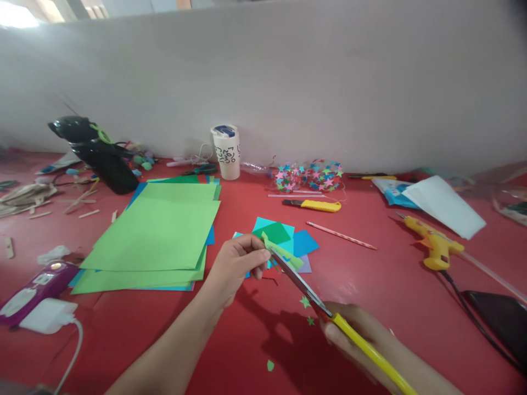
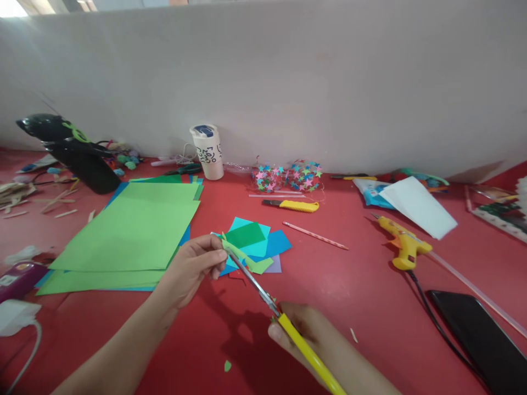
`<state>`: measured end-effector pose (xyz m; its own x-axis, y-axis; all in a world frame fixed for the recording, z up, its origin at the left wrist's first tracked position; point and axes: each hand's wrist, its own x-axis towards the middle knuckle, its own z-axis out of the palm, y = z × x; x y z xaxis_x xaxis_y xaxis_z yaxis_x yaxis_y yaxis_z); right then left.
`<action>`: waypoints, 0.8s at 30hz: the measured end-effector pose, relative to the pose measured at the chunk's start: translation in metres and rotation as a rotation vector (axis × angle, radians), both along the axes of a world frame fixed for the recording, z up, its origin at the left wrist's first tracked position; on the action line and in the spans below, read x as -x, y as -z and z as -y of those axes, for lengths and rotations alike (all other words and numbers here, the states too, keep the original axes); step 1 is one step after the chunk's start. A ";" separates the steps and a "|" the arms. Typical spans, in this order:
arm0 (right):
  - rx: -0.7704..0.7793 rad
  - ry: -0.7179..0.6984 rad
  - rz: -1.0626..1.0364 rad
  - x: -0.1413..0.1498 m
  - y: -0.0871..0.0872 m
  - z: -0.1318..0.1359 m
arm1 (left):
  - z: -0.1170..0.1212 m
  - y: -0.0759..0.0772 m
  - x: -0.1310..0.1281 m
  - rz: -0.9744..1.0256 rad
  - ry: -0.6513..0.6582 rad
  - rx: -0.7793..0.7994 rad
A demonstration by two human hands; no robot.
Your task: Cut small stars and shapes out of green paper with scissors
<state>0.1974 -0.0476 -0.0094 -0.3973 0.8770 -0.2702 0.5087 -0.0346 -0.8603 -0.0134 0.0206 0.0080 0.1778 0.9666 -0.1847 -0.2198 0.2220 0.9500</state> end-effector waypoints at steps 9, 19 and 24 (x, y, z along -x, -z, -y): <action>0.017 -0.031 -0.024 0.004 -0.008 -0.003 | 0.000 0.000 0.001 0.015 0.004 0.016; 0.020 -0.017 0.021 0.000 0.006 -0.003 | -0.002 0.000 0.000 0.012 0.006 0.018; 0.029 -0.027 0.002 0.000 0.005 -0.004 | -0.001 0.002 0.000 0.018 0.001 0.022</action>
<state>0.1972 -0.0440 -0.0147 -0.4198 0.8579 -0.2963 0.5113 -0.0462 -0.8581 -0.0136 0.0220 0.0063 0.1826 0.9621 -0.2027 -0.2362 0.2430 0.9408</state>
